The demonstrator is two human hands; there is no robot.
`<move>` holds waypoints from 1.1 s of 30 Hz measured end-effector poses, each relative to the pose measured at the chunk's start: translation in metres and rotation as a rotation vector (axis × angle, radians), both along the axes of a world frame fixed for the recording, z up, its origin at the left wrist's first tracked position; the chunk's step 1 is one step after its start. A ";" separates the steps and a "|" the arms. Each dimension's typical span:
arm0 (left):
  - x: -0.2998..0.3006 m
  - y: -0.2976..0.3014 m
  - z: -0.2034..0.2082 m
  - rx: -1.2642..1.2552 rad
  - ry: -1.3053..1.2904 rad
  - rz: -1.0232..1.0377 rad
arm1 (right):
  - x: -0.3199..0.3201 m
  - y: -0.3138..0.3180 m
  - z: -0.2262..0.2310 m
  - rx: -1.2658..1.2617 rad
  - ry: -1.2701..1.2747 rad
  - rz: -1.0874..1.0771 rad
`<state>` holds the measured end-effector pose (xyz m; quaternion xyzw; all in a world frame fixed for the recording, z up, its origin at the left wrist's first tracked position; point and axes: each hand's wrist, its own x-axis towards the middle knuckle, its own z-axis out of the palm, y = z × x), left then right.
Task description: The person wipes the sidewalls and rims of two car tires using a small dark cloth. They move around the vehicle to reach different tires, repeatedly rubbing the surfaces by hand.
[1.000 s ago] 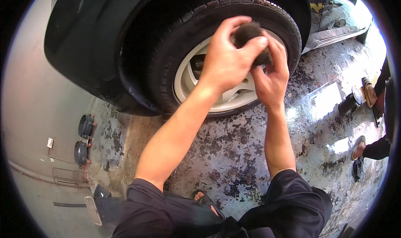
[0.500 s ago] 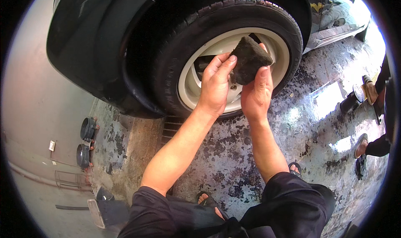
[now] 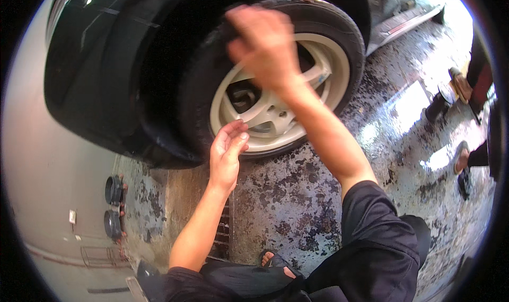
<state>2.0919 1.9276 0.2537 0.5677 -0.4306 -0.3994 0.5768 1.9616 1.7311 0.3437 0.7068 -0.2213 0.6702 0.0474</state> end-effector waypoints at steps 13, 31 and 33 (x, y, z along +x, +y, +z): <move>-0.029 0.072 -0.006 0.368 -0.111 -0.304 | -0.152 -0.139 -0.108 0.128 -0.440 -0.414; -0.082 0.058 -0.002 0.229 -0.629 -0.647 | -0.185 -0.143 -0.211 0.508 -0.587 -0.448; -0.079 0.058 -0.005 0.197 -0.674 -0.651 | -0.179 -0.138 -0.198 0.652 -0.682 -0.466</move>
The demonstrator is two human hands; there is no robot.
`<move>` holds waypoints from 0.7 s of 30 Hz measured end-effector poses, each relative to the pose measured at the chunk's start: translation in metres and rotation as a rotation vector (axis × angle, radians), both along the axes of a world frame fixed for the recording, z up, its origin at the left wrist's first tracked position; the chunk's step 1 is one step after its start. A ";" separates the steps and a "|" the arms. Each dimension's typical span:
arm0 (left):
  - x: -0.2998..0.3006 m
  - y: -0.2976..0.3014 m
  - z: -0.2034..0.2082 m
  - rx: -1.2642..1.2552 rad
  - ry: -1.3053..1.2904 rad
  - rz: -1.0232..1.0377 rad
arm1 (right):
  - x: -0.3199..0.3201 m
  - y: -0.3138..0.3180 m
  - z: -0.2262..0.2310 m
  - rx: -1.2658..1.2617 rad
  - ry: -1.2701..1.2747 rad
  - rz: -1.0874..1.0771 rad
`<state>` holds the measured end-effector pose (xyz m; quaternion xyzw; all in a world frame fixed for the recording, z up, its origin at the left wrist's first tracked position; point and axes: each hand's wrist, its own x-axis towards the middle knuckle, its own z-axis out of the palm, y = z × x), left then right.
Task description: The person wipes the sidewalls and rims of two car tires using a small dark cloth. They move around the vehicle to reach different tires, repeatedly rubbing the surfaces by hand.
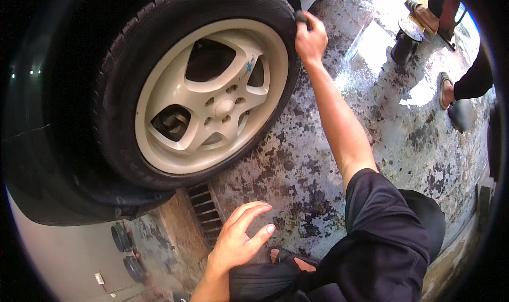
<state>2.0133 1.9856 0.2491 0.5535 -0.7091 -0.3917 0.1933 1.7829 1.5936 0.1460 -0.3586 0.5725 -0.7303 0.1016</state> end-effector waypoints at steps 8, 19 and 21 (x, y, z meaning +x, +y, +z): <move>0.016 0.000 -0.005 0.092 -0.048 -0.093 | 0.026 -0.005 0.084 -0.670 0.483 0.121; 0.050 0.022 0.007 0.131 -0.037 -0.059 | 0.020 -0.006 -0.169 -0.075 0.170 -0.135; 0.054 0.026 0.009 0.136 -0.026 -0.067 | 0.032 0.005 -0.197 0.051 0.024 -0.061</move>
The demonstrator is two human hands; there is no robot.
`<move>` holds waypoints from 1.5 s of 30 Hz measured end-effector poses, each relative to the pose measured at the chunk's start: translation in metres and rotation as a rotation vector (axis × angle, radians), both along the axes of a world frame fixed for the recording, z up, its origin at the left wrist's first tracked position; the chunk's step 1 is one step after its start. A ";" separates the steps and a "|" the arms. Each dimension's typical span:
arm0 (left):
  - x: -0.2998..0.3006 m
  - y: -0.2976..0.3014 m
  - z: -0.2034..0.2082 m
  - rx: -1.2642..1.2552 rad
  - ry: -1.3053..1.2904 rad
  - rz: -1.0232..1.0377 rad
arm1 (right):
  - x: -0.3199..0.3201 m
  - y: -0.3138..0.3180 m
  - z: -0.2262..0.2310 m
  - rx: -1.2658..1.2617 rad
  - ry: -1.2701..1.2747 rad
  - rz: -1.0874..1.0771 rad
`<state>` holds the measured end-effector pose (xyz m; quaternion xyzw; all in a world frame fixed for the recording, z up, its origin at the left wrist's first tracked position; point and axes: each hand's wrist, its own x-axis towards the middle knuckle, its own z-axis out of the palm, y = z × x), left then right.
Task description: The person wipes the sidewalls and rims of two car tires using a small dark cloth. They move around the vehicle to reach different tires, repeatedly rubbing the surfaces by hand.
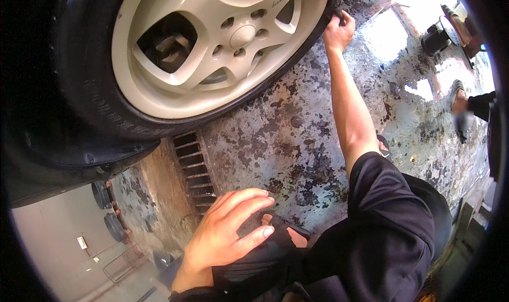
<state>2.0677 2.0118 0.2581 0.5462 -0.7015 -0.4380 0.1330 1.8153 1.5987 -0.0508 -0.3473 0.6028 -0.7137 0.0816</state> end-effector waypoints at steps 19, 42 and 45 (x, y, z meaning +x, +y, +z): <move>0.013 0.040 0.022 -0.075 -0.023 0.025 | 0.171 0.201 -0.093 0.665 -0.205 0.486; 0.014 0.081 0.051 -0.096 -0.040 0.066 | 0.221 0.198 -0.121 0.472 -0.854 0.545; 0.012 0.078 0.049 -0.093 -0.076 0.055 | 0.298 0.253 -0.085 0.432 -0.357 0.499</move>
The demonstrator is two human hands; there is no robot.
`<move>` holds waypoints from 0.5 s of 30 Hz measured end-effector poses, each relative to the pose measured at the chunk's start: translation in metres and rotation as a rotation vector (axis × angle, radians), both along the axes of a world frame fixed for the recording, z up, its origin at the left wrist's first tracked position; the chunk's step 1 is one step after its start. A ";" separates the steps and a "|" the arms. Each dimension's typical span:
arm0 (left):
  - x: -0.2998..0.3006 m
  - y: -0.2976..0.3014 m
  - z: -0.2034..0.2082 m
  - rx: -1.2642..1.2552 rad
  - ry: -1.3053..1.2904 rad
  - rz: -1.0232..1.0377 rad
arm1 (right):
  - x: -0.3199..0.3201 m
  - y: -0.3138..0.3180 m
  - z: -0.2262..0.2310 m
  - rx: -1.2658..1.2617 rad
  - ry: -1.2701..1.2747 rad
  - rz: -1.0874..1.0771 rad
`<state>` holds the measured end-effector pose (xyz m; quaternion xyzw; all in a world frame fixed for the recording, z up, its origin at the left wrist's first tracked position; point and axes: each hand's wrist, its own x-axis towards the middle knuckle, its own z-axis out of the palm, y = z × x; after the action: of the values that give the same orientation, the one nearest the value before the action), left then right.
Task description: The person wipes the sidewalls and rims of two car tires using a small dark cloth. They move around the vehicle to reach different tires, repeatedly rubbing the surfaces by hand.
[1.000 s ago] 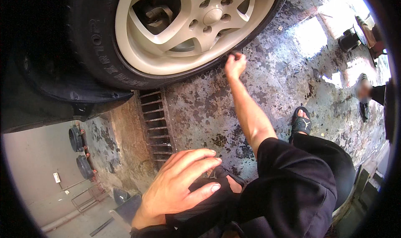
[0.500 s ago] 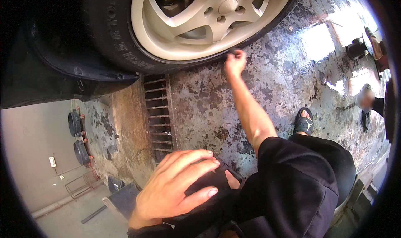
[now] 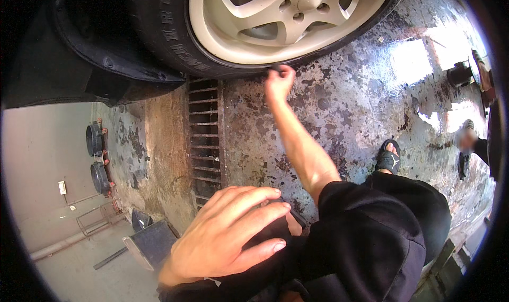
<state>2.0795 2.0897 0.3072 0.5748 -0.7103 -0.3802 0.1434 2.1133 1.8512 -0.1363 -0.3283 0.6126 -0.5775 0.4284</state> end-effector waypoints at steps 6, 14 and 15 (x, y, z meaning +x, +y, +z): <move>0.003 -0.006 -0.005 -0.033 -0.010 -0.002 | 0.003 0.043 0.035 0.002 -0.258 0.282; 0.003 0.007 0.004 -0.027 0.009 -0.024 | 0.025 0.024 0.039 0.167 -0.442 0.045; 0.002 0.005 0.003 -0.036 -0.007 -0.017 | 0.045 0.045 0.062 0.088 -0.586 0.069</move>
<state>2.0811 2.0951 0.3102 0.5673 -0.7225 -0.3664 0.1478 2.1586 1.8959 -0.0741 -0.1492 0.4758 -0.6055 0.6203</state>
